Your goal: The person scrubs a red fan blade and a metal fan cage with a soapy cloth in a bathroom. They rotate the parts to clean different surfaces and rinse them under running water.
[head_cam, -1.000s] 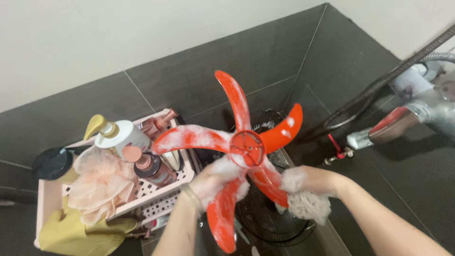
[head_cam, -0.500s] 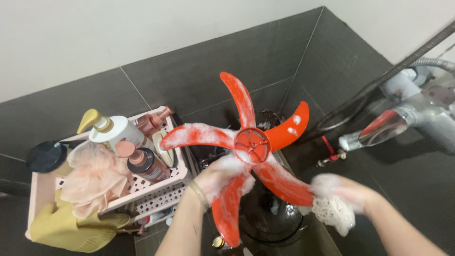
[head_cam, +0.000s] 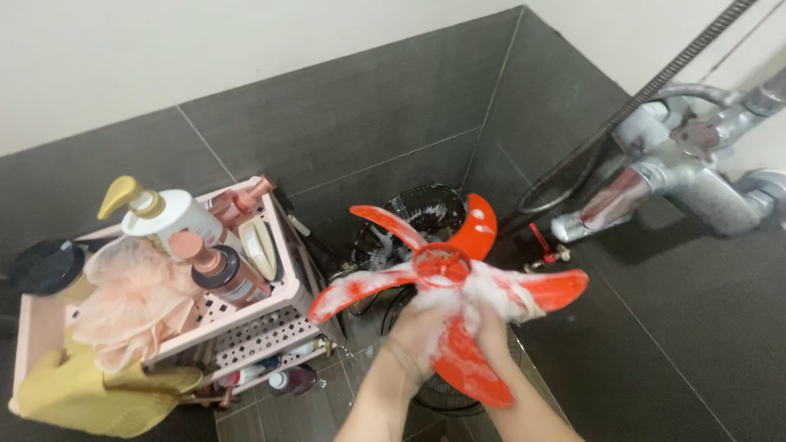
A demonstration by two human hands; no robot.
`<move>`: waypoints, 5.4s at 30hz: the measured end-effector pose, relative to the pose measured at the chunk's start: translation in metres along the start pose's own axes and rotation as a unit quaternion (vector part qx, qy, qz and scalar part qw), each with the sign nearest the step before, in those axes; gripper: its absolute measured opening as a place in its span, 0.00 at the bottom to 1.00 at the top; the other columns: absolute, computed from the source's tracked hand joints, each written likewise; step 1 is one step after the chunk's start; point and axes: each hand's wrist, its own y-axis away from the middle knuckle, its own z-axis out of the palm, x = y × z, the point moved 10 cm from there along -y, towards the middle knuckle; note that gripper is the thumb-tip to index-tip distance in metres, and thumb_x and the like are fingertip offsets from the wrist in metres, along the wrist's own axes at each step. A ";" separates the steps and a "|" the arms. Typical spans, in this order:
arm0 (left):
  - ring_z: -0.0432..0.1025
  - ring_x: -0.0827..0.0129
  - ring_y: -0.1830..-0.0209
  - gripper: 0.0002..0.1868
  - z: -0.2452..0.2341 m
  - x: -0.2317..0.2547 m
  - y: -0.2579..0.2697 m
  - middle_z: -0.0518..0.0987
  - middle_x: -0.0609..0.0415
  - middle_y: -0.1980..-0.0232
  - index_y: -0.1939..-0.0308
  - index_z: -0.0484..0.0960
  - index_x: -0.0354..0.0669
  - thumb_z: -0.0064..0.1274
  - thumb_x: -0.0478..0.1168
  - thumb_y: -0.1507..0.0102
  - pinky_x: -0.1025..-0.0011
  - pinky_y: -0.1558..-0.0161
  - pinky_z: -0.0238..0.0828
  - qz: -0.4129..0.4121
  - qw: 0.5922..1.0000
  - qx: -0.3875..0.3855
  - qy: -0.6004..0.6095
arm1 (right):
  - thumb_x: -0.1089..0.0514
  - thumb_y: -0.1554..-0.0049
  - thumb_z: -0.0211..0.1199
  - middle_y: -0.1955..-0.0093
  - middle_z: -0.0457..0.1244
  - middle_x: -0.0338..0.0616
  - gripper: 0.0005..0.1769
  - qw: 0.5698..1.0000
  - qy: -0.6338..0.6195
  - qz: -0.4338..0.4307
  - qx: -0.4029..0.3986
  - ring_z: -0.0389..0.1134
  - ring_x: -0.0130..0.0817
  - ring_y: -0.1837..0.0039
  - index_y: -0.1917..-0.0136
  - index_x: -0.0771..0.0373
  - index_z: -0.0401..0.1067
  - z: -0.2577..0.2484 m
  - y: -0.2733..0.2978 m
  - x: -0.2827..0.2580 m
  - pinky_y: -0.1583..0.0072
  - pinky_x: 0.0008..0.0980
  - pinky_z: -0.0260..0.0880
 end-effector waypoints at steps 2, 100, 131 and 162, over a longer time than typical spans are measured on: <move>0.76 0.64 0.62 0.07 0.006 0.009 0.005 0.80 0.48 0.62 0.57 0.77 0.29 0.49 0.34 0.31 0.68 0.57 0.74 -0.023 0.999 -0.045 -0.010 | 0.56 0.43 0.56 0.53 0.68 0.39 0.13 0.998 -0.031 0.030 0.042 0.70 0.30 0.53 0.45 0.61 0.72 0.002 0.008 0.004 0.51 0.33 0.71; 0.73 0.66 0.40 0.41 -0.007 0.056 0.077 0.75 0.47 0.37 0.31 0.66 0.36 0.65 0.39 0.47 0.68 0.39 0.68 0.264 0.805 0.259 -0.464 | 0.46 0.42 0.57 0.47 0.70 0.43 0.23 0.999 0.044 0.027 -0.006 0.72 0.34 0.48 0.38 0.58 0.68 -0.068 0.143 -0.167 0.45 0.37 0.73; 0.80 0.66 0.54 0.39 0.067 0.094 0.056 0.85 0.52 0.51 0.33 0.73 0.45 0.64 0.44 0.49 0.69 0.48 0.75 0.086 0.776 0.170 -0.601 | 0.61 0.43 0.61 0.57 0.69 0.51 0.08 0.983 -0.138 0.102 -0.070 0.72 0.43 0.57 0.51 0.67 0.73 0.050 0.109 -0.120 0.54 0.45 0.75; 0.77 0.58 0.44 0.46 0.076 0.140 0.092 0.83 0.52 0.45 0.31 0.71 0.62 0.66 0.52 0.55 0.64 0.41 0.71 -0.002 0.642 0.223 -0.734 | 0.51 0.42 0.55 0.55 0.68 0.48 0.13 0.683 0.577 -0.445 -0.051 0.69 0.51 0.51 0.54 0.60 0.74 0.136 0.176 -0.229 0.50 0.47 0.67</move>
